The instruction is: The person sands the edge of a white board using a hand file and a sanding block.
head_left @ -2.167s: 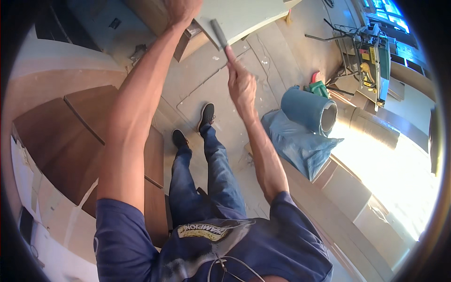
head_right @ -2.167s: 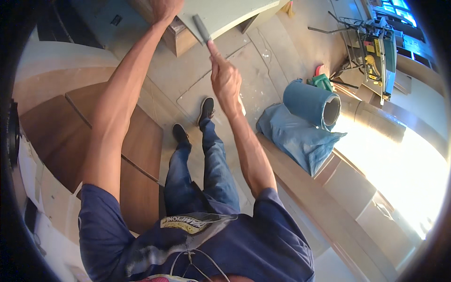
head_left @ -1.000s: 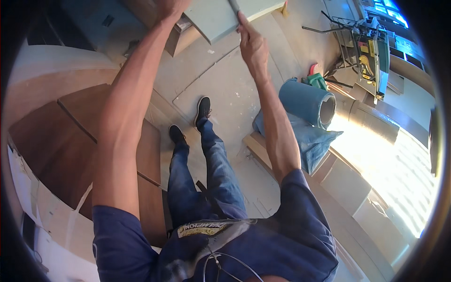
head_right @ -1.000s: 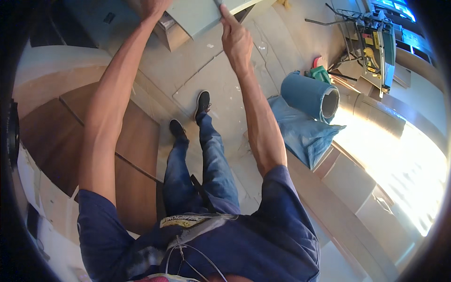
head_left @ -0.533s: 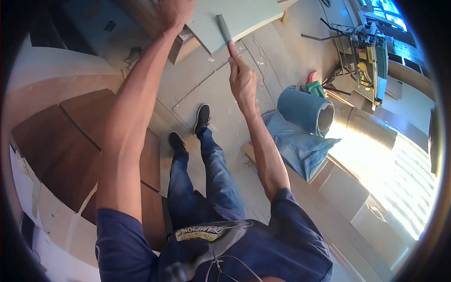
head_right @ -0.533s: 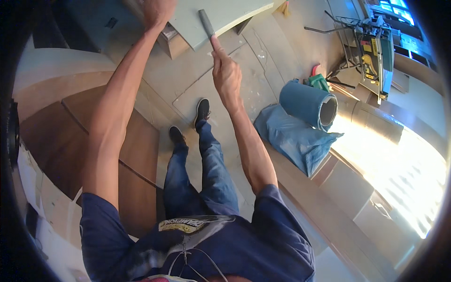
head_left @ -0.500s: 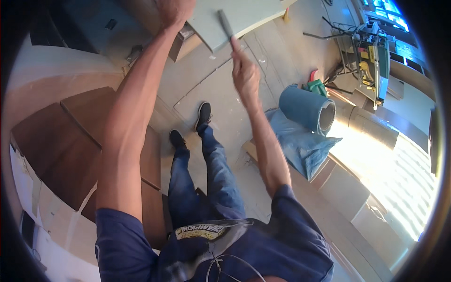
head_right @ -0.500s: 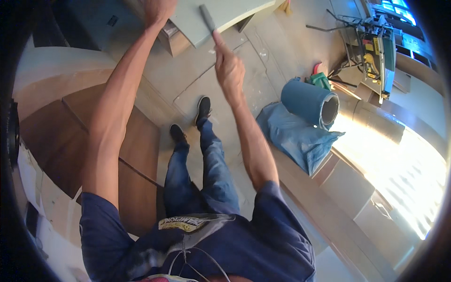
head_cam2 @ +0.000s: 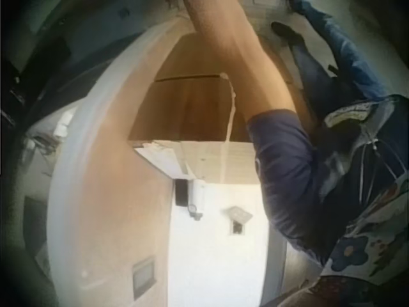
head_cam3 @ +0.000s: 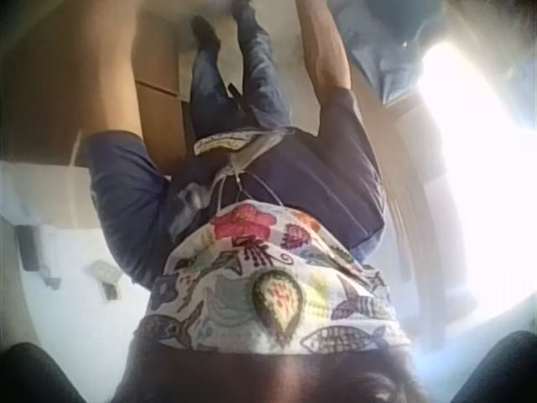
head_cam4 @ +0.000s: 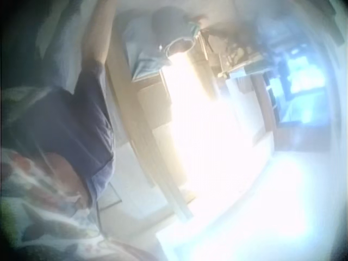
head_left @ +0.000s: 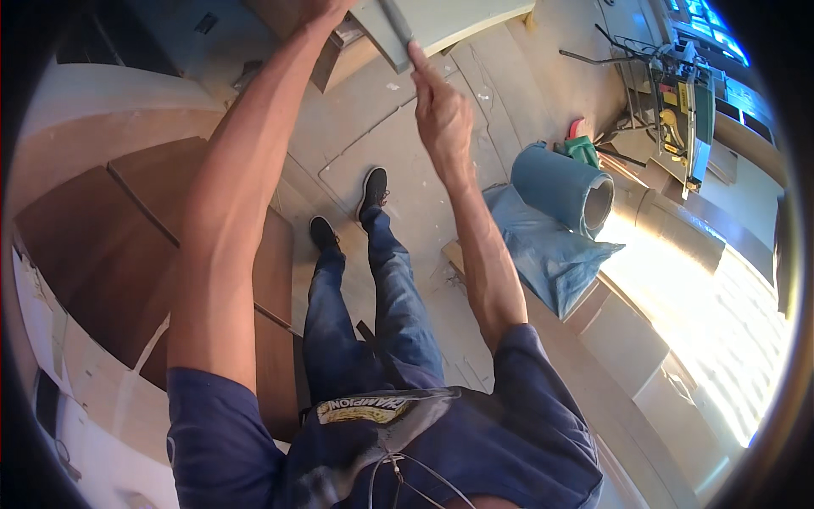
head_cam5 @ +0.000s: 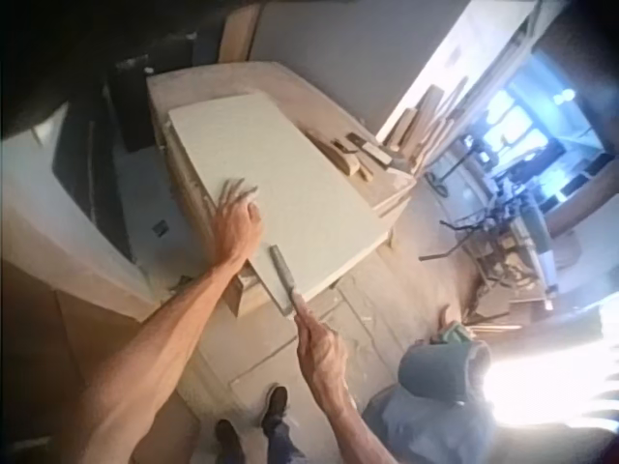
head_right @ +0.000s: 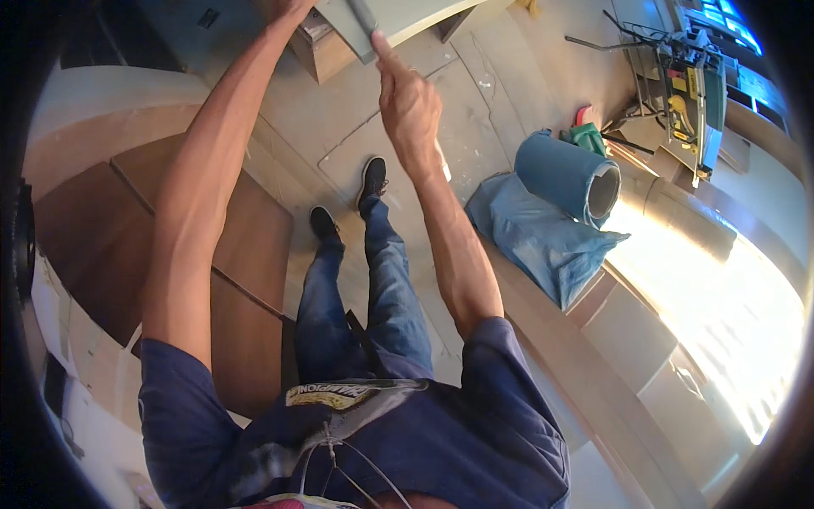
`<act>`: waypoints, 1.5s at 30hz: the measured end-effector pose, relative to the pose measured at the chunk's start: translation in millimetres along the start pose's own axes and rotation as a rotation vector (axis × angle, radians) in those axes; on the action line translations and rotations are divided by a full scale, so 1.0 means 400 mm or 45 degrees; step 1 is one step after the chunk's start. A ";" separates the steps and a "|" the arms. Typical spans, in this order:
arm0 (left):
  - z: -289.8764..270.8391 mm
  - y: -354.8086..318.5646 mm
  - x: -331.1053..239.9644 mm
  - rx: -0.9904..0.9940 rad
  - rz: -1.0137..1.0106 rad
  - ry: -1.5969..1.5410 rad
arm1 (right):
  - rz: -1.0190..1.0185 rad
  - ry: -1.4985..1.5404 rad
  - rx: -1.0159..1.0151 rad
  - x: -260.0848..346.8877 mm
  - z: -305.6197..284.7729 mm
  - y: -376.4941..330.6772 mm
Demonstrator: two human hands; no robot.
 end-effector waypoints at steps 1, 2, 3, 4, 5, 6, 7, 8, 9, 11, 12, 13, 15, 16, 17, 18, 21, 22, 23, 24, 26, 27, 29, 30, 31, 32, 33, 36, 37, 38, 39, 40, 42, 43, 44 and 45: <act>0.011 -0.016 0.003 -0.061 0.063 0.033 | -0.032 0.018 -0.033 -0.001 0.006 -0.021; 0.004 0.002 0.044 -0.173 0.122 0.093 | 0.067 0.011 0.096 0.026 0.027 -0.051; -0.003 0.015 0.057 -0.269 0.184 0.140 | 0.009 0.066 0.029 0.032 0.033 -0.033; -0.014 0.017 0.058 -0.189 0.177 0.164 | -0.023 0.122 -0.026 0.028 0.044 -0.035; 0.011 -0.003 0.008 -0.003 0.058 0.109 | -0.013 0.116 -0.098 -0.009 0.020 -0.055; 0.004 -0.007 -0.026 0.158 -0.073 0.083 | 0.049 0.004 0.008 -0.015 0.001 -0.010; -0.007 -0.001 -0.025 0.295 -0.211 0.071 | 0.029 -0.031 0.025 -0.008 0.005 0.012; -0.003 0.001 -0.012 0.238 -0.164 0.083 | 0.010 -0.066 0.042 -0.003 0.009 0.026; 0.013 0.000 0.010 0.182 -0.116 0.094 | -0.008 -0.103 0.058 0.003 0.012 0.029; 0.008 0.022 0.035 -0.057 0.053 0.128 | 0.050 -0.027 0.068 0.022 0.027 -0.013; 0.000 0.024 0.045 -0.224 0.172 0.157 | 0.057 0.024 0.044 0.026 0.039 -0.033; -0.003 -0.007 0.023 -0.353 0.290 0.167 | 0.095 0.047 0.027 0.028 0.027 -0.048; 0.017 0.004 0.015 -0.076 0.091 -0.009 | 0.029 -0.012 0.009 0.004 0.017 0.000; -0.001 0.015 0.008 0.004 0.023 -0.031 | 0.033 -0.051 0.047 0.015 0.014 0.045; -0.011 0.018 0.004 0.083 -0.045 -0.053 | 0.036 -0.091 0.085 0.022 0.015 0.065; 0.013 0.011 0.034 -0.118 0.102 -0.017 | -0.014 -0.036 0.009 0.019 0.022 0.029; 0.017 0.006 0.017 0.043 0.004 0.019 | 0.096 0.095 0.027 0.022 0.023 -0.069; 0.005 0.005 0.028 -0.021 0.039 0.053 | 0.199 0.056 0.173 0.029 0.028 -0.080; 0.000 0.009 0.025 -0.082 0.088 0.068 | 0.173 0.141 0.086 0.024 0.016 -0.084; -0.004 0.012 0.022 -0.143 0.136 0.084 | 0.147 0.228 0.000 0.003 0.010 -0.098; -0.003 0.009 0.006 -0.116 0.143 0.055 | 0.205 0.349 -0.055 -0.046 0.001 -0.121; 0.001 0.013 -0.012 -0.035 0.099 0.011 | 0.227 0.412 -0.090 -0.077 0.003 -0.126; -0.004 0.009 0.014 0.022 0.032 0.008 | 0.409 0.458 0.147 -0.041 -0.010 -0.078; -0.002 0.012 0.015 0.004 0.030 0.021 | 0.304 0.476 0.172 -0.052 0.009 -0.064; 0.008 0.012 0.012 -0.009 0.031 0.029 | 0.215 0.434 0.222 -0.060 0.016 -0.039; 0.011 0.011 0.008 -0.040 0.049 0.037 | 0.124 0.393 0.274 -0.059 0.020 -0.011; 0.014 0.008 0.004 -0.071 0.067 0.043 | 0.034 0.351 0.326 -0.056 0.021 0.012; 0.015 0.015 0.024 -0.109 0.107 0.088 | -0.080 0.300 0.374 -0.065 0.041 0.035; 0.016 0.019 0.021 -0.110 0.119 0.096 | -0.119 0.271 0.389 -0.075 0.040 0.038; 0.018 0.022 0.019 -0.113 0.114 0.072 | -0.161 0.275 0.366 -0.083 0.036 0.038; 0.019 0.024 0.017 -0.116 0.109 0.049 | -0.204 0.280 0.343 -0.091 0.031 0.037; 0.020 0.024 0.017 -0.119 0.103 0.027 | -0.245 0.286 0.321 -0.093 0.025 0.038; 0.019 0.025 0.016 -0.110 0.130 0.017 | -0.240 0.283 0.367 -0.103 0.022 0.034; 0.021 0.025 0.013 -0.104 0.146 0.012 | -0.236 0.282 0.388 -0.108 0.019 0.031; 0.024 0.025 0.010 -0.110 0.150 0.024 | -0.221 0.303 0.362 -0.117 0.017 0.026; 0.028 0.025 0.006 -0.115 0.154 0.038 | -0.205 0.326 0.337 -0.128 0.018 0.017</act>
Point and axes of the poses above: each hand's wrist, its own y-axis towards the middle knuckle, its own z-axis out of the palm, x = y × z, the point moved 5 cm from there along y, towards the middle knuckle, and after that the axes turned 14 degrees about -z, right-handed, at the moved point
